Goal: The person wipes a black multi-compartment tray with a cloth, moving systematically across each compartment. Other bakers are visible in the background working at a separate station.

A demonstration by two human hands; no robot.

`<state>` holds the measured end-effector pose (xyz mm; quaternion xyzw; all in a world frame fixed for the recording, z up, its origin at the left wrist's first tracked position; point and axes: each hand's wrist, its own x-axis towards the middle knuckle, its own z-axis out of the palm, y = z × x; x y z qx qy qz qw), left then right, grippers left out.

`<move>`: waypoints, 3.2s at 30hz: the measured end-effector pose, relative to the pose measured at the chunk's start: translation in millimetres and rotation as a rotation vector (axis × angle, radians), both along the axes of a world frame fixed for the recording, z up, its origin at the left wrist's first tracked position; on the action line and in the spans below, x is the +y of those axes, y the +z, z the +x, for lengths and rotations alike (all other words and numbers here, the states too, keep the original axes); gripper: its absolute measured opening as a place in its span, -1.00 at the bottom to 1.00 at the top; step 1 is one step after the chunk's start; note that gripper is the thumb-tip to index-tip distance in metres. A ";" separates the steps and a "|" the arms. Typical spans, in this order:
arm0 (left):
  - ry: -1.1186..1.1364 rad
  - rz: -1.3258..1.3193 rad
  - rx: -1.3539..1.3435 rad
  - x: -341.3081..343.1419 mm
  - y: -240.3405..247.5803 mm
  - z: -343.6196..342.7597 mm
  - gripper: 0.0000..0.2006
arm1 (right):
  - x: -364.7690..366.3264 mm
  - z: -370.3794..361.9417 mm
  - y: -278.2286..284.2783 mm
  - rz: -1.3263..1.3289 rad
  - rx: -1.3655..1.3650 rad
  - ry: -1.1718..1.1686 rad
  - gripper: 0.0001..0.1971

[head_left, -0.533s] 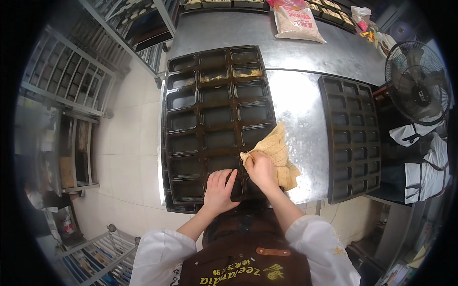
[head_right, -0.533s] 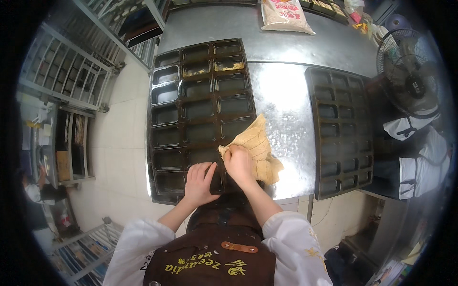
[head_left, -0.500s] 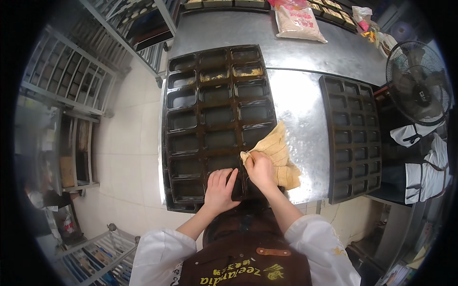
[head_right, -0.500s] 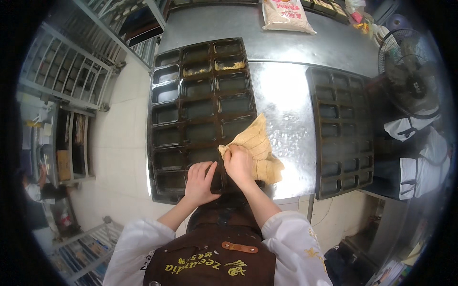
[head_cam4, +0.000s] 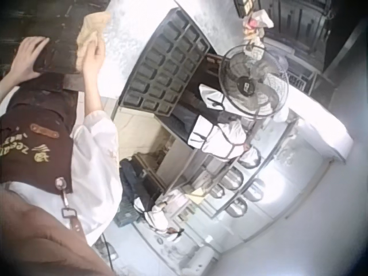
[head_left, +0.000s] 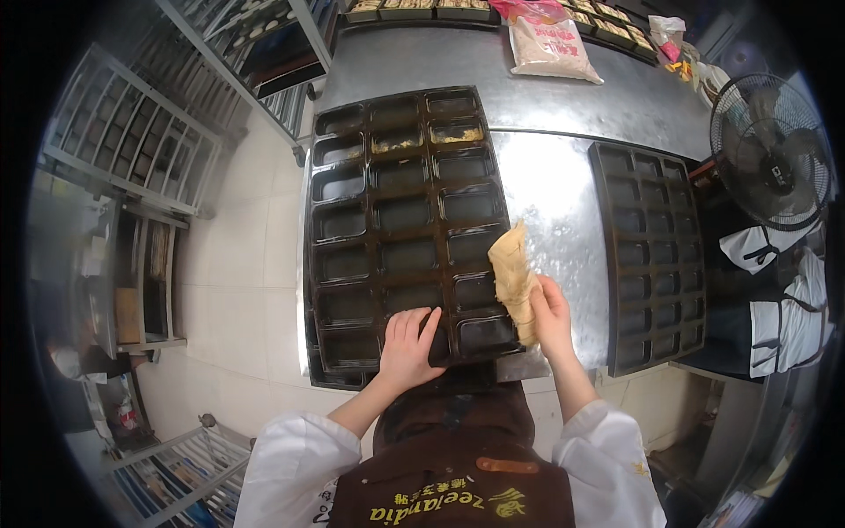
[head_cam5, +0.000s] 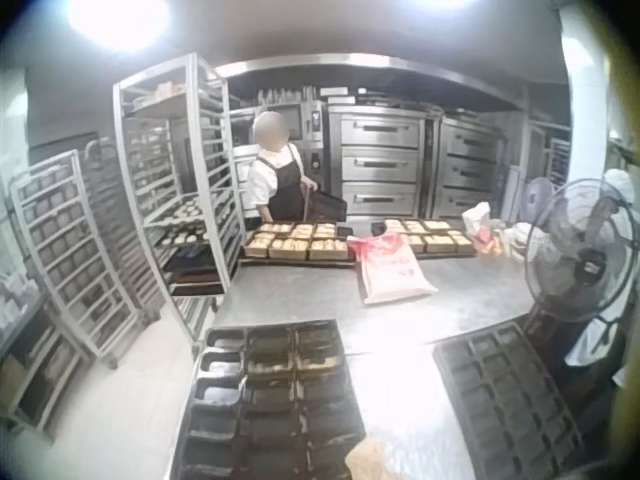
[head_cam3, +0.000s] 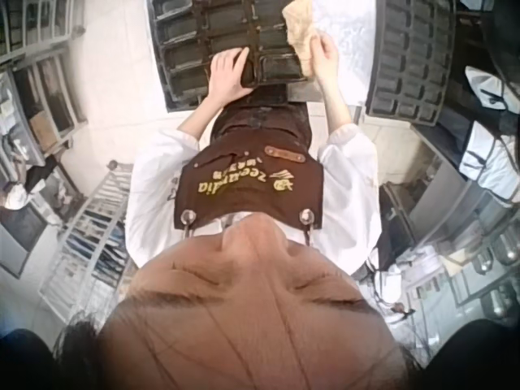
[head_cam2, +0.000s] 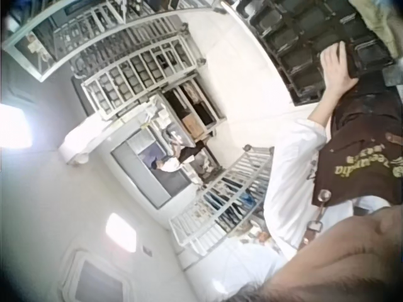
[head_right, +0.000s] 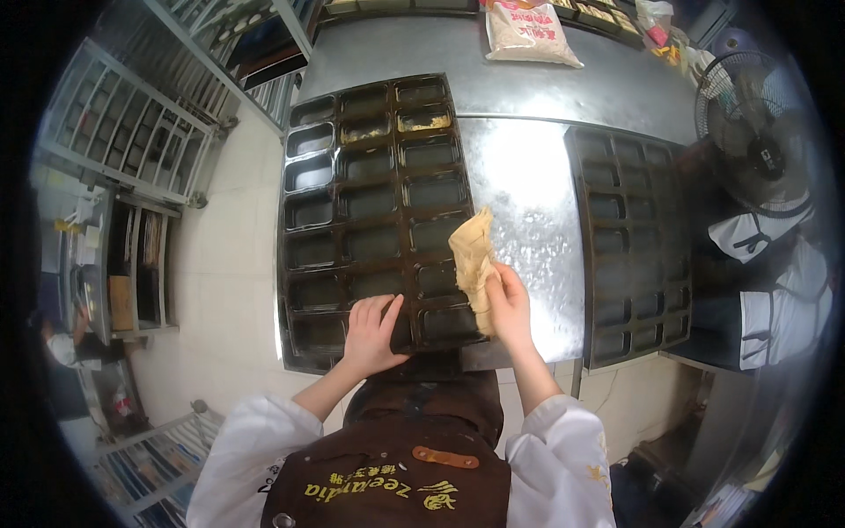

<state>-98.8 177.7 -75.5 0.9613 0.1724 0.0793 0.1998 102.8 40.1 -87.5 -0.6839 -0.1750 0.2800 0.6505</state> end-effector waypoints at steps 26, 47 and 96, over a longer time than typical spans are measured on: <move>-0.008 -0.033 -0.009 3.4 3.5 -7.0 -0.05 | -28.3 65.5 49.4 0.200 0.105 -0.248 -0.80; 0.046 -0.046 -0.050 7.4 3.0 -19.4 -0.08 | 5.3 82.4 77.3 -0.990 -1.040 0.893 -0.80; 0.773 0.088 -0.110 176.5 -61.0 -46.5 -0.31 | 114.6 -13.8 -18.3 -0.405 -0.871 0.275 -0.73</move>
